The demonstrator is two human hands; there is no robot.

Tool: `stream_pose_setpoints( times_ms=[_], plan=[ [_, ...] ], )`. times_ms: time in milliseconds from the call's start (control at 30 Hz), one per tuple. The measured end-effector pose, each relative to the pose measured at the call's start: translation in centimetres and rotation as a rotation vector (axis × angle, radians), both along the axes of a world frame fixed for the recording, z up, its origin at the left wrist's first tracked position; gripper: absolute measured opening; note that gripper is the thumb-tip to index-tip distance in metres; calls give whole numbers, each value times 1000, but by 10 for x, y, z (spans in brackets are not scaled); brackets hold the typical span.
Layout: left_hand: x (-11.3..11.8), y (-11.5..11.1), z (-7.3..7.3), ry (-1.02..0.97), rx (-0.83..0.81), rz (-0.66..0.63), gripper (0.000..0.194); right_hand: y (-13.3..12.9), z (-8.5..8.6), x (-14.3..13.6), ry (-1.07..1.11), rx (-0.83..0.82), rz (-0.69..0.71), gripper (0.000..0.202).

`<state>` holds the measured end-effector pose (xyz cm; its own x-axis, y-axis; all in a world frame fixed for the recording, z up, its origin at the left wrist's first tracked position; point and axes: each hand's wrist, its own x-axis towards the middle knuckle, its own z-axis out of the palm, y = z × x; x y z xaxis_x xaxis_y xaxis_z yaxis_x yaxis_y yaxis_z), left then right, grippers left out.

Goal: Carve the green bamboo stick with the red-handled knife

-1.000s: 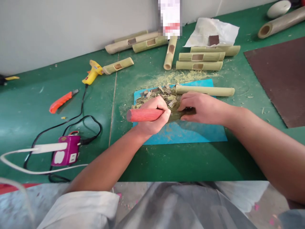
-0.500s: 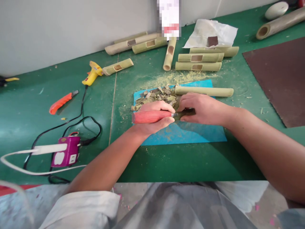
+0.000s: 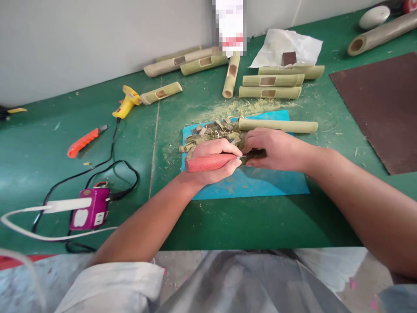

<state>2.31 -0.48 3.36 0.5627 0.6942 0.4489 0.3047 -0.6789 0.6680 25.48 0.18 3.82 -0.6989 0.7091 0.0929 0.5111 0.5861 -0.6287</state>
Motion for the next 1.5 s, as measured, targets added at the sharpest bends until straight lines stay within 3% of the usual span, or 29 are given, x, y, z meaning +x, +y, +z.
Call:
stream_pose_setpoints(
  times_ms=[233, 400, 867, 1167, 1367, 1500],
  plan=[
    [-3, 2, 3, 79, -58, 1, 17, 0, -2, 1, 3, 17, -1, 6],
    [2, 4, 3, 142, -71, 82, 7, 0, -2, 1, 3, 8, -1, 7],
    [-3, 7, -17, -63, -32, 93, 21, 0, 2, -1, -49, -17, -23, 8],
    [-3, 4, -18, -10, -4, 129, 24, 0, 2, 0, -38, -33, -17, 8],
    [-3, 3, -24, -240, 15, 141, 18, 1, 1, 0, -17, -41, -1, 7],
    [-4, 2, -25, -170, 27, 148, 22, 0, 2, 0, -26, -41, -11, 6]
  ],
)
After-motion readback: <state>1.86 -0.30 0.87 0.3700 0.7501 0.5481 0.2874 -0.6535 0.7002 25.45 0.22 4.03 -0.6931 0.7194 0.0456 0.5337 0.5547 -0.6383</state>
